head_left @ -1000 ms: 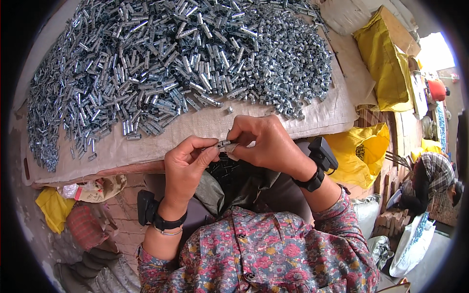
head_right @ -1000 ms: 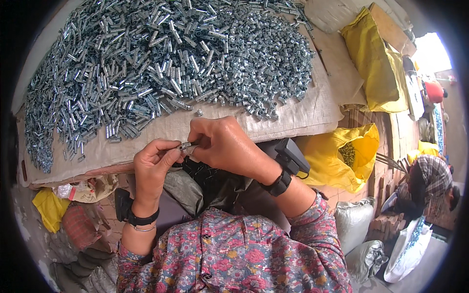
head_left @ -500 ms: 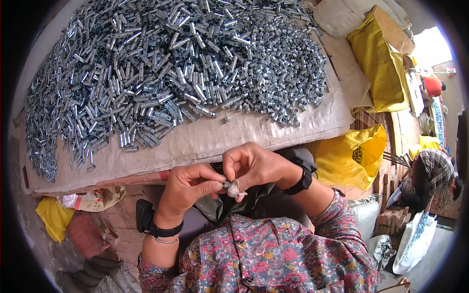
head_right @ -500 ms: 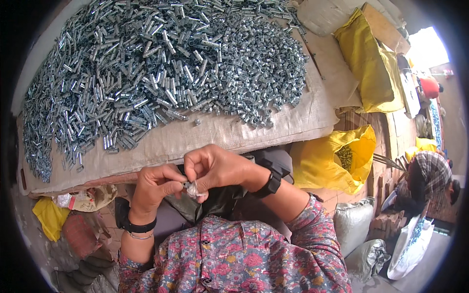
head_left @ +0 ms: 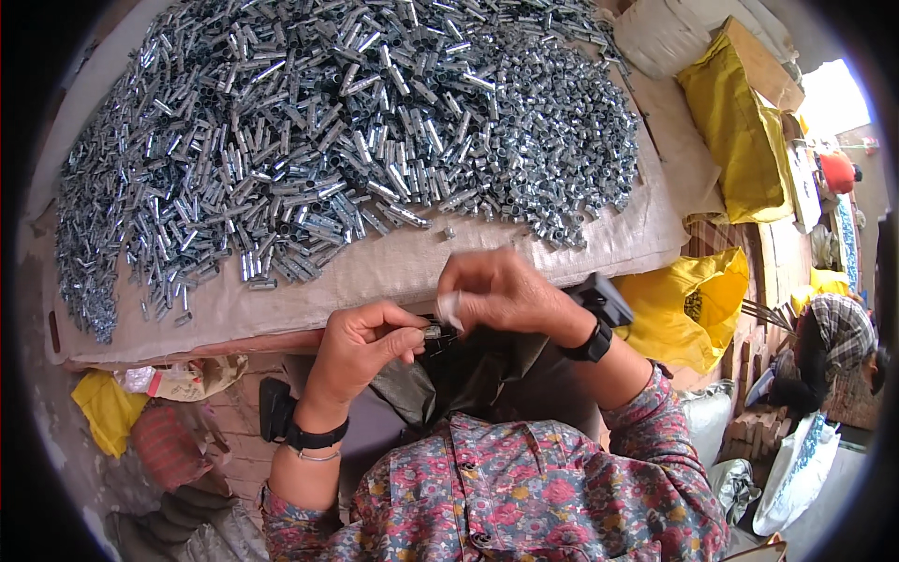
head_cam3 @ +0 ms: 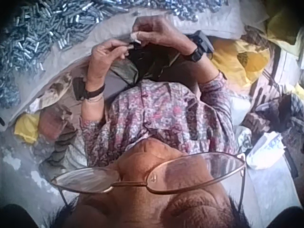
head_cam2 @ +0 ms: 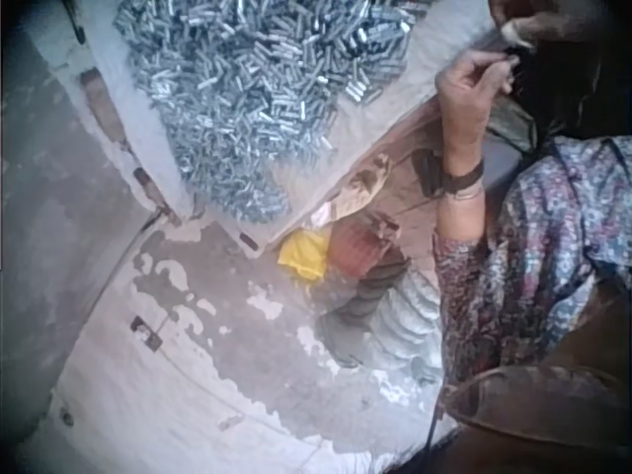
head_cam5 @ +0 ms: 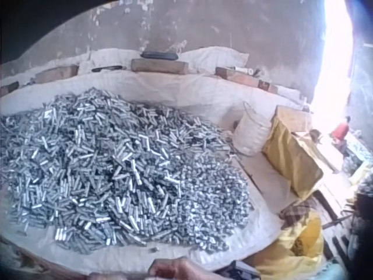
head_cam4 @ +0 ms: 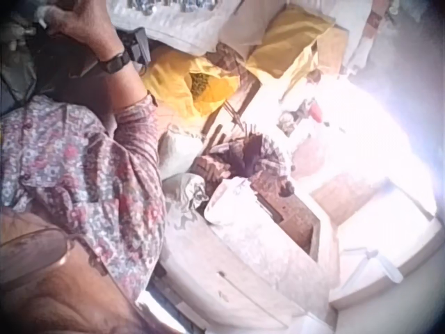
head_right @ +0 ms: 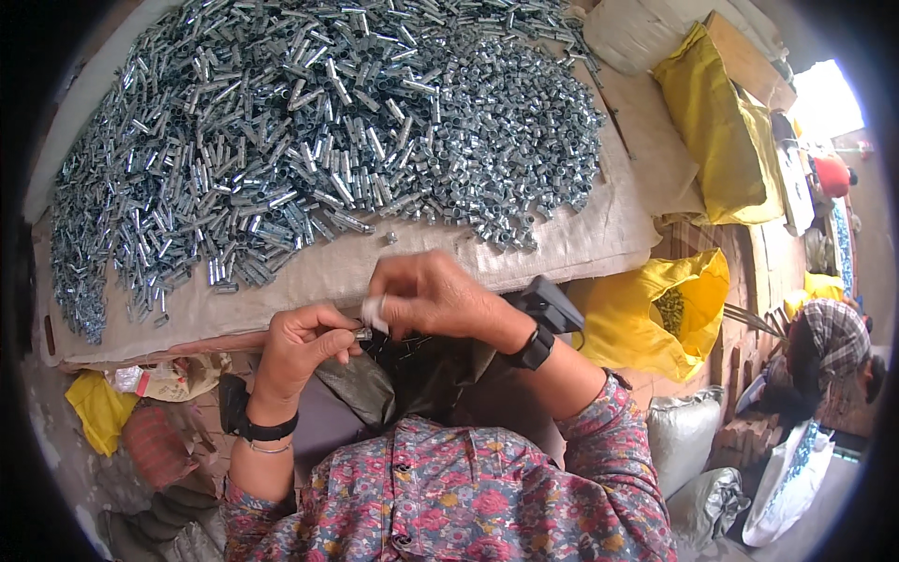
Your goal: Manually assembling or sorting small metal components into sets.
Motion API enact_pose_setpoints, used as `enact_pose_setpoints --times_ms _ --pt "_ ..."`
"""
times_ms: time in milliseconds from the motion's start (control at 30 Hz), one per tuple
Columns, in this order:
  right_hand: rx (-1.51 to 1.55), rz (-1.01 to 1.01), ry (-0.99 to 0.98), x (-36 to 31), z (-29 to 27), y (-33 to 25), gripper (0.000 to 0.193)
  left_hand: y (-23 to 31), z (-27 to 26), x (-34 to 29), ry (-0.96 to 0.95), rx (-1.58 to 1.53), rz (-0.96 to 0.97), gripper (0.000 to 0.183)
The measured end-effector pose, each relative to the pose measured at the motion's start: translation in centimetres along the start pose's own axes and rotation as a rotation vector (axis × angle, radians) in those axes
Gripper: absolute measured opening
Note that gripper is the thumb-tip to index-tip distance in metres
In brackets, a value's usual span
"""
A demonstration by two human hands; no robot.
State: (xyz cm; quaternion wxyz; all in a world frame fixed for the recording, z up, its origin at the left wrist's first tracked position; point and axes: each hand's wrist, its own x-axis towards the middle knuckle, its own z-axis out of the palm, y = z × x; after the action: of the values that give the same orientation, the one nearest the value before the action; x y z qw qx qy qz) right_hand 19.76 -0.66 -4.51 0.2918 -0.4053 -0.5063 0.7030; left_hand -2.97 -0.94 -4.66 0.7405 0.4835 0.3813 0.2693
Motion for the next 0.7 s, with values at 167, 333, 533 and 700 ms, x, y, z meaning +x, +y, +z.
enact_pose_setpoints --times_ms 167,333,533,700 --pt "-1.159 -0.261 0.515 2.4 -1.4 0.6 0.025 1.8 0.5 0.2 -0.053 0.558 0.21 0.014" --pt "-1.235 -0.231 0.516 3.3 -1.3 1.2 0.019 3.0 -0.2 3.7 0.259 1.095 0.515 0.014" --pt "-1.068 -0.354 0.569 2.6 -1.1 1.0 0.015 2.5 -0.9 6.9 0.439 1.501 0.356 0.023" --pt "-0.769 -0.25 0.553 1.4 -0.7 -0.2 0.018 1.6 -1.0 6.7 0.43 1.501 0.39 0.021"
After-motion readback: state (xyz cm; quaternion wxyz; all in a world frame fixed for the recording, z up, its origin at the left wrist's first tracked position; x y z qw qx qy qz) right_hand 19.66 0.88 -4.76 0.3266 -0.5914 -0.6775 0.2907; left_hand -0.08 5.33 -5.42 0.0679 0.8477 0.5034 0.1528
